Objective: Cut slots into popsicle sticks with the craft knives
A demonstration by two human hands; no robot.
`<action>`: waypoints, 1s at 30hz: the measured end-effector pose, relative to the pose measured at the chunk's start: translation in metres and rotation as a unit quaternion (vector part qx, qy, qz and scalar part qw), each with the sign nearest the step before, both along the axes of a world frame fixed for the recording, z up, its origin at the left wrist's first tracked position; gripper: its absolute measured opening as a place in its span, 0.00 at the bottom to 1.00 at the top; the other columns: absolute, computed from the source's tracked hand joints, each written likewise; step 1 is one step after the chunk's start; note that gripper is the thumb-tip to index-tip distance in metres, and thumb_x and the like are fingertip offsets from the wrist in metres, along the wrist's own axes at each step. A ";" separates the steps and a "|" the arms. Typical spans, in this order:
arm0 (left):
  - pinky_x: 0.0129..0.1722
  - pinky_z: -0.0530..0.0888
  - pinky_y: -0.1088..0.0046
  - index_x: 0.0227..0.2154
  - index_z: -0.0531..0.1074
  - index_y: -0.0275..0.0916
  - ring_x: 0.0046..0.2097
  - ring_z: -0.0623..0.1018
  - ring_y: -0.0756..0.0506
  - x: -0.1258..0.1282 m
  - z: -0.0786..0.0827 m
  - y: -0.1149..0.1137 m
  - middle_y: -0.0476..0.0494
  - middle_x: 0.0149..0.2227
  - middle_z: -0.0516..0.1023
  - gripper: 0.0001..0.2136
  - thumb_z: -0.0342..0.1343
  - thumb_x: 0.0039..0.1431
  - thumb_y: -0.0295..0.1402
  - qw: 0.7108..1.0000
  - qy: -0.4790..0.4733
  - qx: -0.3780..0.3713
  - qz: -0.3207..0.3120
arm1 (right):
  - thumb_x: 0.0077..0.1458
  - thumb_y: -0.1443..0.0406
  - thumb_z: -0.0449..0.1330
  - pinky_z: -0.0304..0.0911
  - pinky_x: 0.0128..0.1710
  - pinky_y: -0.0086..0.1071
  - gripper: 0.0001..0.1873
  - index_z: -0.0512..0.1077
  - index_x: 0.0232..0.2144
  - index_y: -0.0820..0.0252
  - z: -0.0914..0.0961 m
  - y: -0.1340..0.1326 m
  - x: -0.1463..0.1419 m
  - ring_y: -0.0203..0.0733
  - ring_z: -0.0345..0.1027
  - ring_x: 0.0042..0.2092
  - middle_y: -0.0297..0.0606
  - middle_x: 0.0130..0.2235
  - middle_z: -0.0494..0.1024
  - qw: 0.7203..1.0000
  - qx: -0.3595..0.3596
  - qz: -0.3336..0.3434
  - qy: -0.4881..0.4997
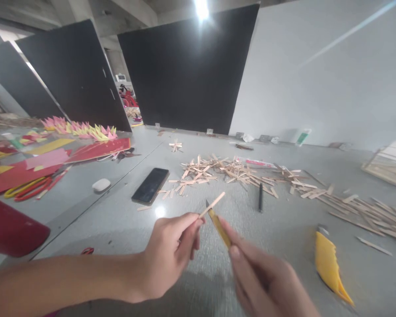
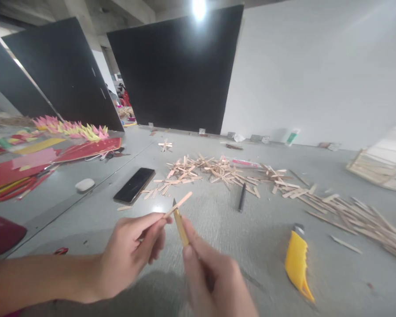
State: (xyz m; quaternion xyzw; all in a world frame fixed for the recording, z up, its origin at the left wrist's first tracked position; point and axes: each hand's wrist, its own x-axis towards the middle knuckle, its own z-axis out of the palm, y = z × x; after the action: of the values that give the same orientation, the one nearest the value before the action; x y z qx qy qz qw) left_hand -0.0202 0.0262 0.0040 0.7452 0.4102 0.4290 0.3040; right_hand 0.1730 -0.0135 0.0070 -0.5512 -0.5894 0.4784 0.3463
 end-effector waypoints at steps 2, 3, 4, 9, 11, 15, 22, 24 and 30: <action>0.21 0.64 0.79 0.31 0.70 0.37 0.19 0.67 0.54 -0.002 0.005 0.003 0.54 0.20 0.67 0.16 0.44 0.76 0.33 1.000 -0.008 0.001 0.007 | 0.65 0.47 0.56 0.55 0.19 0.28 0.31 0.71 0.64 0.53 0.026 0.017 0.020 0.35 0.53 0.22 0.28 0.20 0.57 0.999 0.014 0.046 -0.019; 0.21 0.64 0.79 0.33 0.71 0.37 0.20 0.67 0.54 -0.002 0.007 0.005 0.54 0.20 0.68 0.15 0.44 0.75 0.33 1.000 -0.007 0.002 0.010 | 0.63 0.47 0.58 0.54 0.19 0.28 0.31 0.73 0.62 0.51 0.037 0.024 0.029 0.36 0.54 0.23 0.29 0.21 0.58 0.997 0.016 0.063 -0.029; 0.21 0.64 0.78 0.34 0.72 0.36 0.20 0.67 0.53 -0.003 0.009 0.007 0.54 0.20 0.68 0.15 0.44 0.75 0.32 1.000 -0.002 0.009 0.012 | 0.61 0.45 0.60 0.52 0.19 0.28 0.31 0.73 0.62 0.50 0.046 0.029 0.037 0.36 0.52 0.23 0.28 0.21 0.57 0.996 0.006 0.078 -0.033; 0.22 0.63 0.78 0.29 0.69 0.38 0.22 0.69 0.53 -0.003 0.010 0.016 0.52 0.21 0.69 0.16 0.45 0.74 0.32 0.998 0.038 0.038 0.039 | 0.62 0.42 0.56 0.40 0.21 0.29 0.39 0.65 0.68 0.53 0.054 0.033 0.037 0.34 0.41 0.23 0.23 0.21 0.48 0.994 -0.081 0.068 0.014; 0.22 0.63 0.78 0.27 0.67 0.38 0.21 0.68 0.53 -0.002 0.007 0.017 0.52 0.21 0.69 0.17 0.45 0.74 0.32 0.997 0.044 0.027 0.051 | 0.64 0.44 0.56 0.39 0.21 0.29 0.40 0.61 0.70 0.56 0.042 0.028 0.020 0.33 0.40 0.22 0.22 0.20 0.49 0.993 -0.091 0.062 0.039; 0.22 0.62 0.78 0.26 0.64 0.39 0.21 0.68 0.53 0.001 -0.005 0.013 0.53 0.20 0.68 0.18 0.44 0.75 0.33 0.998 0.052 0.015 0.043 | 0.65 0.47 0.56 0.43 0.21 0.27 0.40 0.60 0.70 0.63 0.008 0.013 -0.013 0.32 0.44 0.21 0.22 0.19 0.51 0.994 -0.071 0.020 0.086; 0.22 0.64 0.79 0.28 0.65 0.39 0.21 0.69 0.54 0.002 -0.015 0.013 0.53 0.22 0.68 0.17 0.43 0.75 0.32 0.999 0.034 0.010 0.003 | 0.65 0.45 0.55 0.41 0.17 0.25 0.44 0.55 0.72 0.67 -0.011 0.001 -0.019 0.30 0.41 0.19 0.22 0.20 0.49 0.988 -0.077 -0.006 0.131; 0.23 0.65 0.79 0.28 0.66 0.39 0.22 0.70 0.53 0.000 -0.010 0.016 0.52 0.23 0.69 0.17 0.43 0.76 0.32 1.000 0.019 0.016 0.001 | 0.65 0.45 0.57 0.40 0.16 0.24 0.44 0.55 0.72 0.65 0.004 0.013 -0.002 0.30 0.40 0.19 0.21 0.19 0.49 0.989 -0.082 0.028 0.119; 0.23 0.67 0.79 0.29 0.68 0.38 0.23 0.72 0.53 -0.004 0.011 0.016 0.52 0.23 0.71 0.15 0.44 0.75 0.30 0.999 -0.010 0.039 -0.005 | 0.63 0.45 0.60 0.38 0.16 0.23 0.41 0.59 0.70 0.56 0.046 0.040 0.040 0.30 0.36 0.20 0.19 0.19 0.46 0.978 -0.113 0.138 0.104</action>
State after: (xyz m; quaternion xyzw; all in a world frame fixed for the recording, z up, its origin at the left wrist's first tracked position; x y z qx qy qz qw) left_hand -0.0238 0.0426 0.0150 0.7543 0.3866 0.4504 0.2805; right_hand 0.2127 0.0264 0.0528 -0.4474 -0.5623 0.6400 0.2720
